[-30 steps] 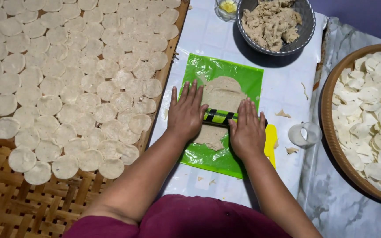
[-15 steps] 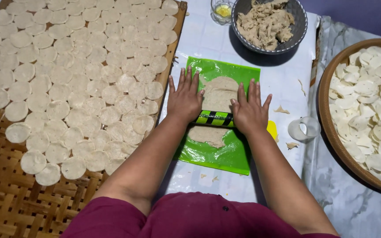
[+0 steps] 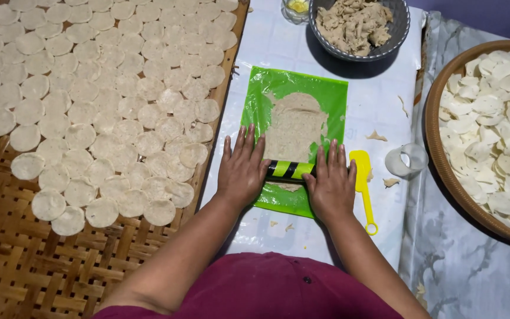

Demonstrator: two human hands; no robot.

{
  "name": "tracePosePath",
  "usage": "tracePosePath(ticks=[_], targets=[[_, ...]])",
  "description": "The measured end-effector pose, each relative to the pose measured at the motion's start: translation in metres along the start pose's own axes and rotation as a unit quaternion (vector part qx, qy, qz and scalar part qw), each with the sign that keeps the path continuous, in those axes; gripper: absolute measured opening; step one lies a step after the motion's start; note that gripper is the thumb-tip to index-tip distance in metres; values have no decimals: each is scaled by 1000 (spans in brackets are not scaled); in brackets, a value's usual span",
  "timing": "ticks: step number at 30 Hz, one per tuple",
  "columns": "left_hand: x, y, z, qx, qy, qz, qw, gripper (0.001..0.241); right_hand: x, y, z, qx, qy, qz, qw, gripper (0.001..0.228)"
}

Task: Flattening dough with a rolling pin and arranging small dough circles onto a bamboo drying tray.

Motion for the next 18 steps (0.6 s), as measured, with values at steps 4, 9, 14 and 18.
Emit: tracePosePath(ticks=[4, 9, 14, 18], targets=[[-9, 32, 6, 1, 20, -12, 1000, 68, -3, 32, -4, 9, -8, -3, 1000, 74], [-23, 71, 14, -13, 15, -46, 999, 67, -1, 74, -14, 1, -6, -48, 999, 69], [-14, 87, 7, -75, 15, 76, 994, 57, -3, 87, 1, -6, 46, -33, 998, 62], [-26, 61, -10, -140, -27, 132, 981, 45, -38, 65, 41, -35, 60, -148, 987, 63]])
Point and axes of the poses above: each hand's wrist, its own y-axis away from the middle knuckle, its own x-axis out of the back of the hand, z = x × y, the point moved 8 cm from there along -y, towards the middle knuckle, and after that the axes turned 4 degrees about -z, right-handed, at the moved point
